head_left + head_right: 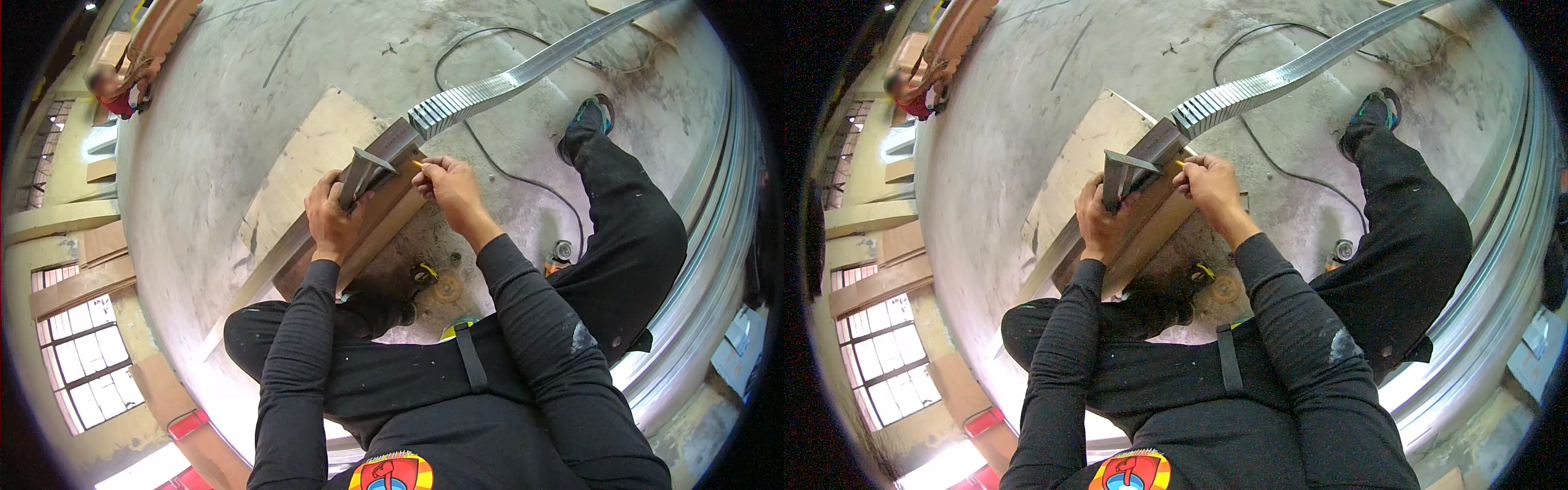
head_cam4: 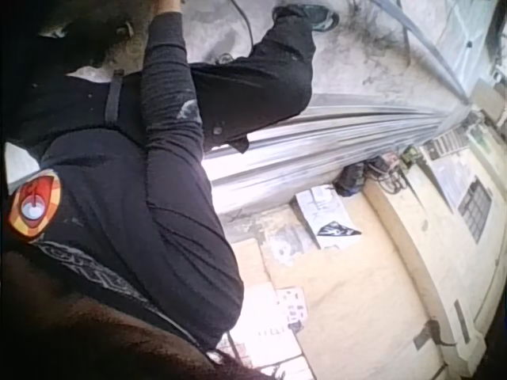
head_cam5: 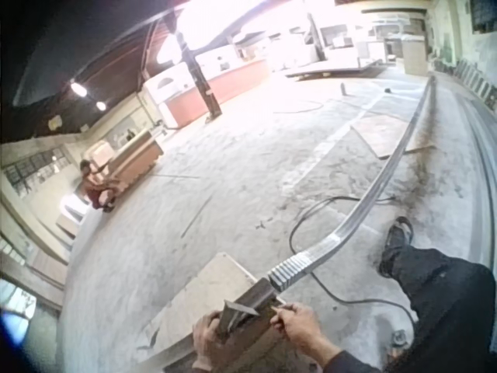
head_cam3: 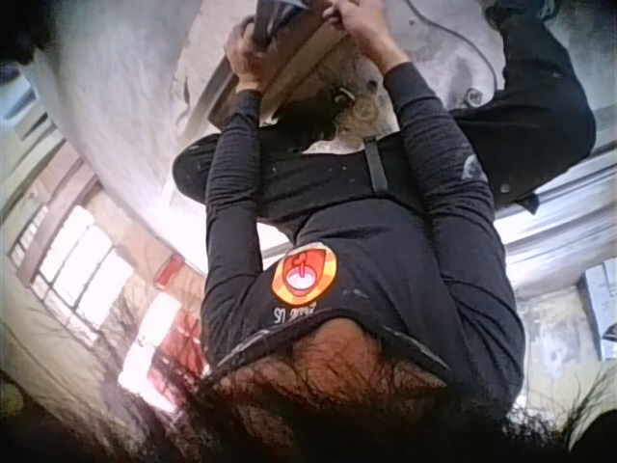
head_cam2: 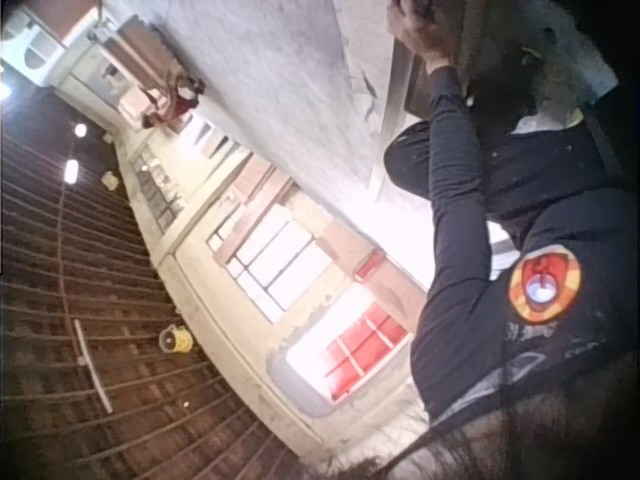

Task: The person is using a tape measure and a speed square to measure and mark a metal track with a pencil.

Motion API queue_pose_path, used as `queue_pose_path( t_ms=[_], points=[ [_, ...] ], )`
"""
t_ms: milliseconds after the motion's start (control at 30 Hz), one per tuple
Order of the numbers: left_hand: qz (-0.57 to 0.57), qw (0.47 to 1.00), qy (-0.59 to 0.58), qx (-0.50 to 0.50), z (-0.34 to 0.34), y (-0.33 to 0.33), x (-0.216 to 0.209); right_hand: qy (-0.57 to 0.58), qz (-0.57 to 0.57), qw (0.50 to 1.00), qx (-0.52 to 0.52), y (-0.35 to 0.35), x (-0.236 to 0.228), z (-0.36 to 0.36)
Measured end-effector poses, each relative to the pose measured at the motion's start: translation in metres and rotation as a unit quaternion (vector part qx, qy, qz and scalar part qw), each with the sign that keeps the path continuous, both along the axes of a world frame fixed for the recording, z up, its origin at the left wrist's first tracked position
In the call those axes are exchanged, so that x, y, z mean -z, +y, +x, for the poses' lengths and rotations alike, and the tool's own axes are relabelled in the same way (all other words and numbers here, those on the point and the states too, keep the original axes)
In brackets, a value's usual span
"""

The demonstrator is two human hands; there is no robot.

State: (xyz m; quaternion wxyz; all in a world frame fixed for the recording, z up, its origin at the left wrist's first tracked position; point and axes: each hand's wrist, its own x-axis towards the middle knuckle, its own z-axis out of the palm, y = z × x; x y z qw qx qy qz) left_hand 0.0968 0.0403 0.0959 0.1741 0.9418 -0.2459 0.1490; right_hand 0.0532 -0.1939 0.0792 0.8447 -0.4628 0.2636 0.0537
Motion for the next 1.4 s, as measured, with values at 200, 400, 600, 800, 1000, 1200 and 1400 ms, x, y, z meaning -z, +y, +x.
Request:
queue_pose_path(
  t_ms=[200,400,600,800,1000,1200,1400],
  points=[
    [0.007,1.000,-0.007,-0.009,-0.001,-0.002,0.000,-0.005,-0.049,0.998,-0.032,0.008,0.010,0.003],
    [0.015,1.000,-0.012,-0.006,-0.001,0.000,0.000,0.001,-0.083,0.995,-0.047,0.013,0.014,0.005],
    [0.018,1.000,-0.015,-0.008,-0.001,-0.003,0.000,0.011,-0.145,0.987,-0.069,0.017,0.021,0.010],
    [0.016,1.000,-0.020,-0.005,-0.001,-0.001,-0.002,0.012,-0.146,0.986,-0.086,0.021,0.016,0.015],
    [0.017,1.000,-0.014,-0.004,-0.001,-0.004,0.000,0.027,-0.134,0.986,-0.091,0.016,0.011,0.017],
    [0.021,1.000,-0.016,-0.016,-0.004,-0.001,-0.003,-0.027,0.033,0.996,-0.080,0.010,-0.026,0.010],
    [-0.002,1.000,-0.008,-0.006,-0.002,-0.004,-0.004,-0.029,0.007,0.999,-0.041,0.000,-0.017,0.007]
  ],
)
